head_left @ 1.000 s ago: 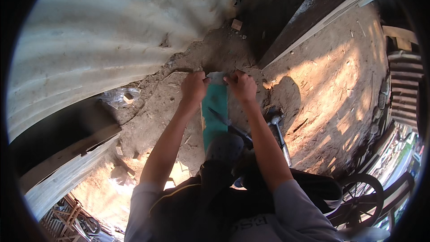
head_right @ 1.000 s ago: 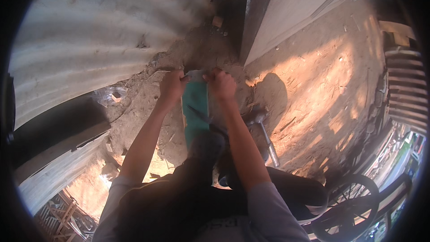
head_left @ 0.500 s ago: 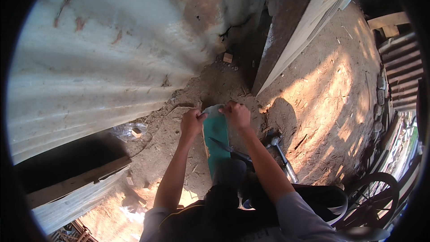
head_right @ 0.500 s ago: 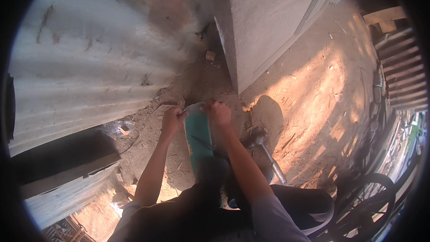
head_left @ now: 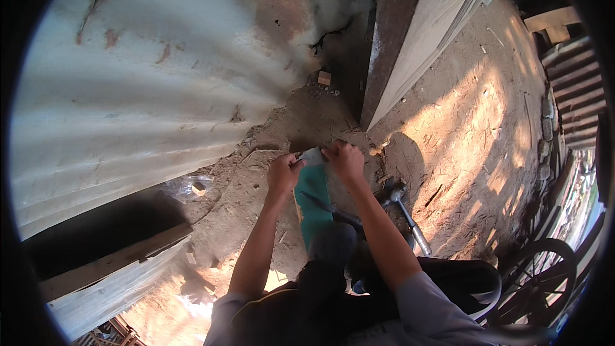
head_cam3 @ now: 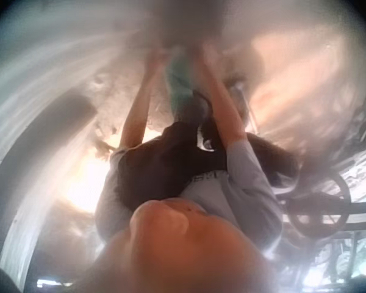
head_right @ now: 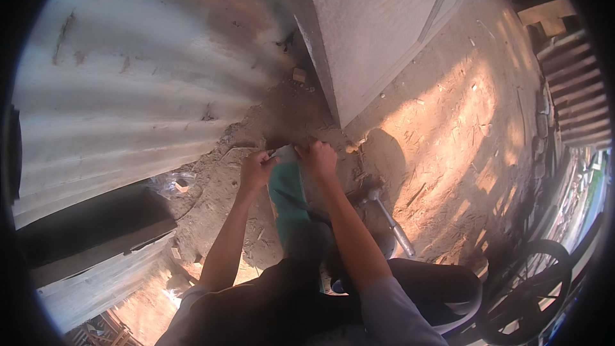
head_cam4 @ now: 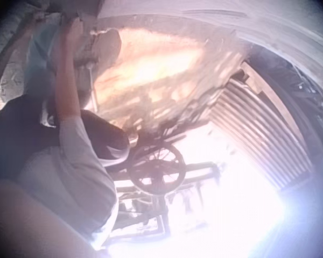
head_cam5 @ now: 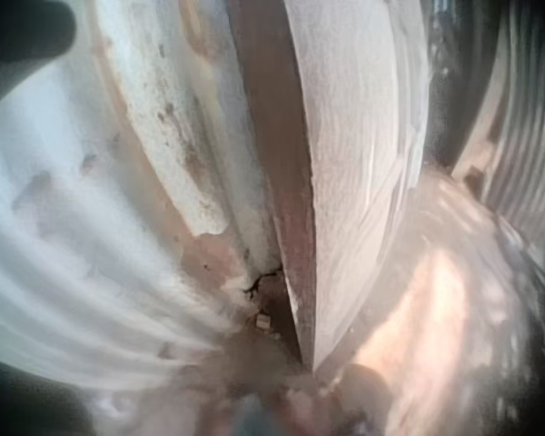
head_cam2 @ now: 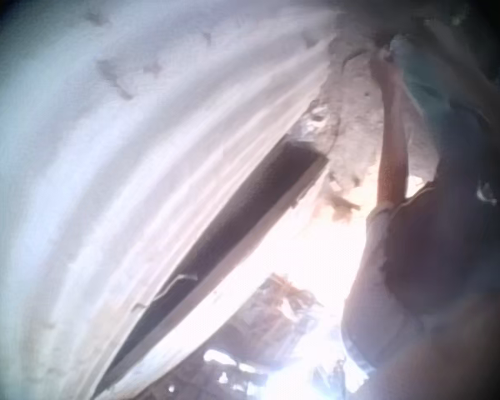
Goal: The person uses a hammer and chisel to shape a metal piece on a green board. They repeatedly strike the chisel with the hammer, adjust the metal piece, and continue shaping it.
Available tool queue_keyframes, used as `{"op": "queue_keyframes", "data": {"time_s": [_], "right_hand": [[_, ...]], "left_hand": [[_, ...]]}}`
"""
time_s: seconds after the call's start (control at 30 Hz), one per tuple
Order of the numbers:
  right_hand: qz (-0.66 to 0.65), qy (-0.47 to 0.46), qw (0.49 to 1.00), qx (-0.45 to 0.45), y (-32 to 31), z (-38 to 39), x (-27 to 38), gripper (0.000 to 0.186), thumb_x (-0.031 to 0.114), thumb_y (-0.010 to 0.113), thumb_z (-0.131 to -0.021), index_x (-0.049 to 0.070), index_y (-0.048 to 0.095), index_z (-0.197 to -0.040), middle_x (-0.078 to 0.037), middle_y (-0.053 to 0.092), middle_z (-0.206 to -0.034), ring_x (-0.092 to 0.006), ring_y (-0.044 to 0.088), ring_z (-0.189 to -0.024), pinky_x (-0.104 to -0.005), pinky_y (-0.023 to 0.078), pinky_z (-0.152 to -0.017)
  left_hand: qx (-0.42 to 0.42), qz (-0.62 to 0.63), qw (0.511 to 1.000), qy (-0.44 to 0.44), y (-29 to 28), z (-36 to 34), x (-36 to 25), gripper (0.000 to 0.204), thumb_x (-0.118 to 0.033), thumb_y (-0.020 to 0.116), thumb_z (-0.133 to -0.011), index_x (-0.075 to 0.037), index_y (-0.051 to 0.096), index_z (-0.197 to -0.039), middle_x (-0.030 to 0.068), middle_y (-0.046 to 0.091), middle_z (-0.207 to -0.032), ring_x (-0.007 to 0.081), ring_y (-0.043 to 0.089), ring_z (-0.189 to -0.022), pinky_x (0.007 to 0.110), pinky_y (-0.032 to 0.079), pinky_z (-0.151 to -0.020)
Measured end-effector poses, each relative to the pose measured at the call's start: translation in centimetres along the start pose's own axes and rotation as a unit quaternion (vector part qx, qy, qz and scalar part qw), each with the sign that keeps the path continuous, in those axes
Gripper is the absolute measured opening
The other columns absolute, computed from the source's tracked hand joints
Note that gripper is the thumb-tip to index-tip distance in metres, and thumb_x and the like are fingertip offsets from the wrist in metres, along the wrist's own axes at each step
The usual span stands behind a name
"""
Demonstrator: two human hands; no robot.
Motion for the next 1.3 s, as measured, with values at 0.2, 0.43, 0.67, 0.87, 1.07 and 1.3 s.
{"op": "queue_keyframes", "data": {"time_s": [0.2, 0.43, 0.67, 0.87, 1.07, 1.3], "right_hand": [[-0.036, -0.027, 0.998, 0.053, 1.6, 1.0, 1.5, 0.032, 0.038, 0.073, -0.077, 0.007, 0.065, -0.074, -0.011, 0.065, -0.066, -0.0325, 0.066, -0.067, -0.0432, 0.05, -0.061], [-0.048, -0.055, 0.995, 0.071, 0.3, 0.3, 2.8, 0.031, 0.035, 0.072, -0.079, 0.006, 0.064, -0.075, -0.012, 0.064, -0.065, -0.0329, 0.065, -0.065, -0.0425, 0.049, -0.059], [-0.005, -0.06, 0.997, 0.045, 0.4, -0.2, 2.1, 0.03, 0.033, 0.073, -0.078, 0.005, 0.063, -0.076, -0.013, 0.064, -0.066, -0.0339, 0.065, -0.066, -0.0427, 0.049, -0.06], [-0.012, -0.094, 0.991, 0.097, 2.0, -0.7, 4.4, 0.029, 0.033, 0.074, -0.077, 0.006, 0.062, -0.075, -0.012, 0.063, -0.065, -0.0336, 0.064, -0.066, -0.0432, 0.049, -0.06], [-0.026, -0.079, 0.995, 0.051, 0.2, -0.5, 0.9, 0.028, 0.032, 0.074, -0.077, 0.007, 0.063, -0.078, -0.011, 0.064, -0.067, -0.0328, 0.065, -0.065, -0.0432, 0.049, -0.059], [-0.023, -0.101, 0.991, 0.079, 2.3, -0.4, 4.1, 0.027, 0.032, 0.072, -0.078, 0.007, 0.063, -0.079, -0.013, 0.064, -0.067, -0.0339, 0.065, -0.066, -0.0445, 0.049, -0.06]], "left_hand": [[0.003, 0.024, 1.0, 0.007, -1.9, -0.9, 3.4, 0.031, -0.025, 0.074, -0.079, 0.0, 0.059, -0.067, 0.0113, 0.053, -0.054, 0.0207, 0.051, -0.048, 0.037, 0.04, -0.05], [-0.036, -0.03, 0.999, -0.011, -2.6, -1.0, 2.3, 0.031, -0.029, 0.076, -0.076, -0.002, 0.061, -0.071, 0.0134, 0.061, -0.063, 0.0298, 0.062, -0.061, 0.041, 0.045, -0.057], [-0.029, 0.039, 0.999, -0.021, -1.6, -1.3, 2.8, 0.034, -0.03, 0.076, -0.077, -0.002, 0.059, -0.067, 0.0126, 0.058, -0.06, 0.027, 0.059, -0.057, 0.04, 0.044, -0.056], [-0.017, 0.078, 0.996, -0.038, -2.4, -1.2, 6.2, 0.034, -0.028, 0.076, -0.076, -0.001, 0.058, -0.064, 0.0124, 0.055, -0.055, 0.0226, 0.054, -0.051, 0.037, 0.042, -0.052], [-0.015, 0.019, 1.0, -0.009, -1.5, -1.4, 0.6, 0.034, -0.027, 0.076, -0.076, 0.0, 0.058, -0.065, 0.0129, 0.056, -0.057, 0.0216, 0.054, -0.05, 0.037, 0.043, -0.052], [-0.019, 0.057, 0.998, -0.01, -2.6, -1.3, 6.0, 0.033, -0.026, 0.076, -0.077, 0.0, 0.059, -0.067, 0.0136, 0.056, -0.057, 0.0211, 0.055, -0.051, 0.037, 0.043, -0.052]]}}
Point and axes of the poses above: each hand's wrist, its own z-axis away from the middle knuckle, its own y-axis out of the palm, x = y × z, the point moved 6 cm from there along -z, towards the middle knuckle
